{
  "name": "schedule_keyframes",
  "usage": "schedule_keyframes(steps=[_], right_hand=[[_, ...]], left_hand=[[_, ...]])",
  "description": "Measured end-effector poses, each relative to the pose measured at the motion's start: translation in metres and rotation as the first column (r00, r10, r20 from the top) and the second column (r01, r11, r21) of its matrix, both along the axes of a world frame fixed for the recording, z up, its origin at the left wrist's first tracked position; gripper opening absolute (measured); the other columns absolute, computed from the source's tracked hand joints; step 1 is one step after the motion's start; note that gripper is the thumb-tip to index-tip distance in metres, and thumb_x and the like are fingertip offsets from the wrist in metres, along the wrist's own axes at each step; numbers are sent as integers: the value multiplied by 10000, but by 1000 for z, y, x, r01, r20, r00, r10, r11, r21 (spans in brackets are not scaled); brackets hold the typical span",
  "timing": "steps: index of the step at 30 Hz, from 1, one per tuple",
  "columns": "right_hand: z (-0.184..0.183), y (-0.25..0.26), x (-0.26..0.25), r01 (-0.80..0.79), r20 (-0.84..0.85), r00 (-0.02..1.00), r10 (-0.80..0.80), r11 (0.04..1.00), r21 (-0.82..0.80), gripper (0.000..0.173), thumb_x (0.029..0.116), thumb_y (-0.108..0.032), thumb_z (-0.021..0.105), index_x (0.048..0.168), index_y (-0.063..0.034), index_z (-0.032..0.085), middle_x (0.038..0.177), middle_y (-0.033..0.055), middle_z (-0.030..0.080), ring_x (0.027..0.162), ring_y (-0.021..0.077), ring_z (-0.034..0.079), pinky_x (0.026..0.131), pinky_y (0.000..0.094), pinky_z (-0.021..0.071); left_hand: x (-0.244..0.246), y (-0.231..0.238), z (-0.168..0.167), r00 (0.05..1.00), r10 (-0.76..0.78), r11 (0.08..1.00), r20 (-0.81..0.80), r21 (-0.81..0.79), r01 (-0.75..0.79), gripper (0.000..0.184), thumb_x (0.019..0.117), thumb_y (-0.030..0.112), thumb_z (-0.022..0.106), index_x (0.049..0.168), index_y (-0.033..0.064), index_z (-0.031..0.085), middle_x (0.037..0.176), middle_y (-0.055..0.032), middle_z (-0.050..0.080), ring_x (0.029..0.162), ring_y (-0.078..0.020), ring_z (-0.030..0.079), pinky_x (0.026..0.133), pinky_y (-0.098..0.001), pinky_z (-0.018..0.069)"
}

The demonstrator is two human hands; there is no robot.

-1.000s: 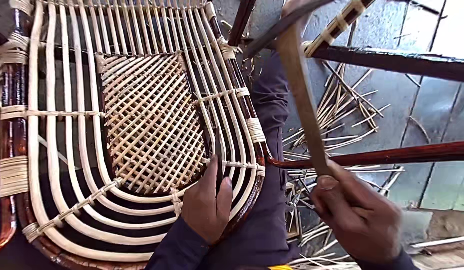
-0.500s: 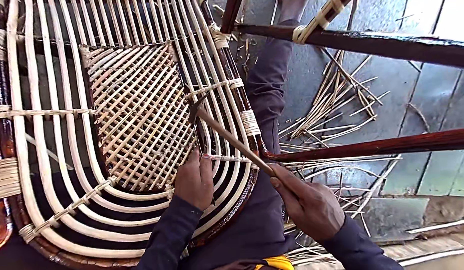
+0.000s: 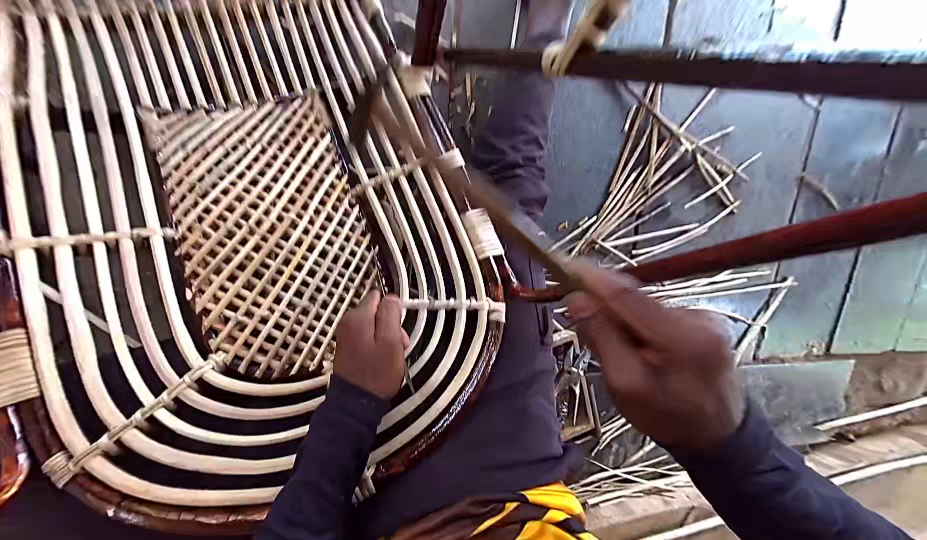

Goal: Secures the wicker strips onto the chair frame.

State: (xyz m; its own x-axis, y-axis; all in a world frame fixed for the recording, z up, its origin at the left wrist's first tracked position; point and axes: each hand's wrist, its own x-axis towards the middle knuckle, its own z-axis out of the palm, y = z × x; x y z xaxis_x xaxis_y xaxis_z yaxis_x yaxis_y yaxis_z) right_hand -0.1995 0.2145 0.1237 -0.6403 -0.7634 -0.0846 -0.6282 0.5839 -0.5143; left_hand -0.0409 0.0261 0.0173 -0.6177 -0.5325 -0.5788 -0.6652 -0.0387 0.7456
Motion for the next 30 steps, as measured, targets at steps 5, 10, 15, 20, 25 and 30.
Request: schedule_keyframes(steps=[5, 10, 15, 20, 25, 30], right_hand=[[-31, 23, -2, -112, 26, 994, 109, 960, 256, 425, 1040, -375, 434, 1353, -193, 657, 541, -19, 564, 424, 188, 547, 386, 457, 452], [-32, 19, 6, -29, 127, 992, 12, 991, 127, 400, 1061, -334, 472, 1397, -193, 637, 679, -26, 638, 502, 117, 566, 439, 394, 494], [-39, 21, 7, 82, 206, 975, -84, 996, 21, 405, 1069, -347, 485, 1422, -204, 621, 734, -55, 644, 516, 66, 546, 446, 328, 498], [-45, 31, 7, 75, 212, 973, -87, 995, 62, 410, 1067, -372, 476, 1401, -196, 636, 655, -74, 586, 484, 67, 518, 420, 327, 470], [-43, 30, 12, 40, 206, 977, -57, 996, 85, 392, 1063, -383, 477, 1392, -244, 640, 610, -97, 563, 459, 55, 509, 401, 324, 454], [-38, 29, 10, -87, 52, 996, 79, 981, 174, 429, 1057, -386, 427, 1363, -198, 662, 559, -70, 542, 425, 111, 496, 373, 376, 407]], left_hand=[[-2, -1, 0, 1000, 4, 1000, 26, 6, -4, 429, 1096, 312, 334, 974, 72, 669, 637, -20, 650, 504, -162, 611, 483, -401, 529], [1, 28, 2, 954, -300, 872, -22, -412, 265, 510, 1064, 283, 432, 1439, -41, 551, 816, -134, 728, 635, -276, 702, 589, -513, 599], [-5, 27, 0, 992, -109, 977, -67, -189, 95, 523, 1093, 375, 367, 1405, 14, 580, 727, -23, 678, 599, -151, 654, 581, -414, 592], [-5, 17, -4, 998, -22, 994, 59, -102, 28, 445, 1108, 371, 336, 1225, 84, 655, 705, -5, 670, 588, -158, 651, 553, -437, 568], [-4, 21, -4, 999, 7, 993, 47, -122, -1, 448, 1101, 351, 338, 1222, 74, 668, 693, 1, 668, 580, -146, 642, 555, -423, 566], [-9, 17, -2, 993, -12, 997, 120, -78, 21, 440, 1101, 362, 314, 1057, 94, 660, 658, -19, 646, 517, -176, 620, 487, -440, 539]])
